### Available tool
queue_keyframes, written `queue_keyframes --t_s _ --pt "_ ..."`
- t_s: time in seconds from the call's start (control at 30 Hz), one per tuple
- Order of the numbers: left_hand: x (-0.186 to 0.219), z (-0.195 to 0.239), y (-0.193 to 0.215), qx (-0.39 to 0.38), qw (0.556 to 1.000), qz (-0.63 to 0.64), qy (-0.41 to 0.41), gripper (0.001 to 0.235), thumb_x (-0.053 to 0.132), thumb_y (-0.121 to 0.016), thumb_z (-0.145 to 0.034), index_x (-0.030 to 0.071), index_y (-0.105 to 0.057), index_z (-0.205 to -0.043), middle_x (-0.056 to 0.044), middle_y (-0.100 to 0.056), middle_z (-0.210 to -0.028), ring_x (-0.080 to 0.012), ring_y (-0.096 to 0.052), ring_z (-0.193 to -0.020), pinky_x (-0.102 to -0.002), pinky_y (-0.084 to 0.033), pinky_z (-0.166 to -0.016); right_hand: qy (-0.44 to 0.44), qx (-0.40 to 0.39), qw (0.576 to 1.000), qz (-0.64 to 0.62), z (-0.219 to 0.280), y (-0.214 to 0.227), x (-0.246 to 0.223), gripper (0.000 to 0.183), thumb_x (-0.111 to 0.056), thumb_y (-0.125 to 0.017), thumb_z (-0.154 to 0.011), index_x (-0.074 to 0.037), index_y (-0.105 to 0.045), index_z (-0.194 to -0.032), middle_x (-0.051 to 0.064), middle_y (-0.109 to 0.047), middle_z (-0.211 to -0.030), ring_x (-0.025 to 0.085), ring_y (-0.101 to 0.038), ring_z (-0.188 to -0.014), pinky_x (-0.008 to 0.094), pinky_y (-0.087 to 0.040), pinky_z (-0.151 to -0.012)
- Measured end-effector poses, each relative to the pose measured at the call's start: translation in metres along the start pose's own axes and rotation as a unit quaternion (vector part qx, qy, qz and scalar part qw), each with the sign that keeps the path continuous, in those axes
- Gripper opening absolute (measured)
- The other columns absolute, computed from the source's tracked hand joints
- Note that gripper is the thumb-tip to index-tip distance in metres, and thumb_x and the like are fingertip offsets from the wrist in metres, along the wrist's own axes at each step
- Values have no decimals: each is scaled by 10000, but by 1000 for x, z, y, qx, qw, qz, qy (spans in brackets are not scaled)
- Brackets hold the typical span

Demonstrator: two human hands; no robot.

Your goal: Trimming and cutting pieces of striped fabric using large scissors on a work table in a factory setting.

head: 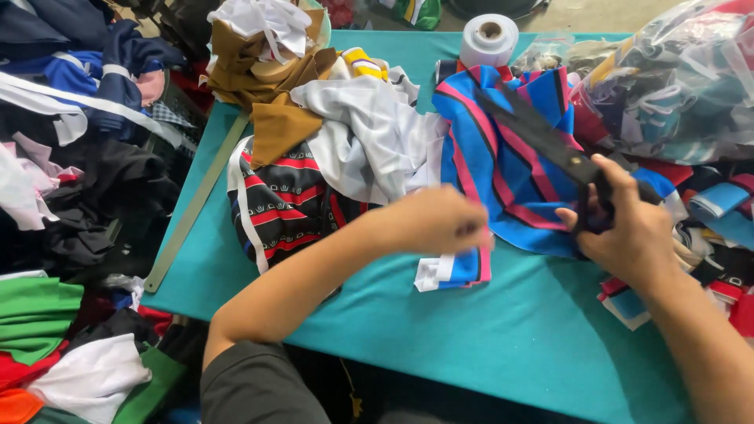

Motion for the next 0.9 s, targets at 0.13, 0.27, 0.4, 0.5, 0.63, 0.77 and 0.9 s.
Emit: queue_keyframes --t_s 0.13,0.27,0.4,0.5,0.63,0.77,0.9 --pt "-38 -38 28 142 949 -118 255 448 537 -478 -1038 98 -559 -1071 -114 -634 -966 -293 -652 -818 -438 -529 -656 -69 -51 992 94 -2 -22 13 878 -341 -806 -859 -168 -454 -1644 46 -769 -927 291 -746 -808 434 -601 -731" --pt "-105 -80 18 166 908 -186 337 803 839 -374 -896 70 -602 -936 -101 -702 -826 -327 -691 -748 -445 -531 -579 -78 -51 992 83 -12 -12 12 833 -203 -746 -854 -160 -450 -1631 195 -757 -902 418 -726 -764 464 -570 -724" --pt "-109 -99 20 154 949 -82 263 396 473 -574 -991 83 -578 -920 -162 -709 -962 -413 -648 -896 -518 -492 -741 -171 -34 985 0 -9 3 14 803 -155 -741 -856 -89 -450 -1601 175 -746 -1005 343 -726 -888 435 -553 -816" --pt "-80 -94 30 253 935 36 247 370 459 -471 -995 98 -491 -918 -171 -676 -892 -425 -642 -851 -515 -453 -725 -163 35 986 -31 -6 15 12 762 -105 -776 -873 21 -481 -1564 185 -734 -1000 279 -701 -849 380 -540 -806" --pt "-58 -90 28 266 859 406 165 278 320 -623 -945 140 -447 -1061 -77 -637 -874 -167 -668 -764 -310 -623 -629 -144 98 983 -64 -4 23 15 750 -43 -816 -891 53 -482 -1556 156 -729 -985 243 -703 -855 339 -528 -840" --pt "-72 -83 17 245 892 363 108 240 178 -715 -913 74 -565 -1069 -79 -684 -775 -137 -664 -645 -260 -610 -549 -133 91 985 -67 0 14 19 751 -30 -815 -896 83 -481 -1559 153 -730 -965 217 -695 -827 323 -533 -788" --pt "-85 -84 7 231 945 101 208 551 638 -471 -910 100 -520 -1024 -174 -658 -1029 -369 -654 -966 -468 -466 -807 -144 61 986 -53 -7 11 17 794 -132 -860 -863 36 -502 -1552 184 -729 -964 247 -706 -874 353 -534 -813"
Point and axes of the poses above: each hand's wrist, its own z-axis away from the middle knuckle, its own y-axis out of the back of the hand, x = y × z, the point moved 1 cm from there along -z, towards the middle knuckle
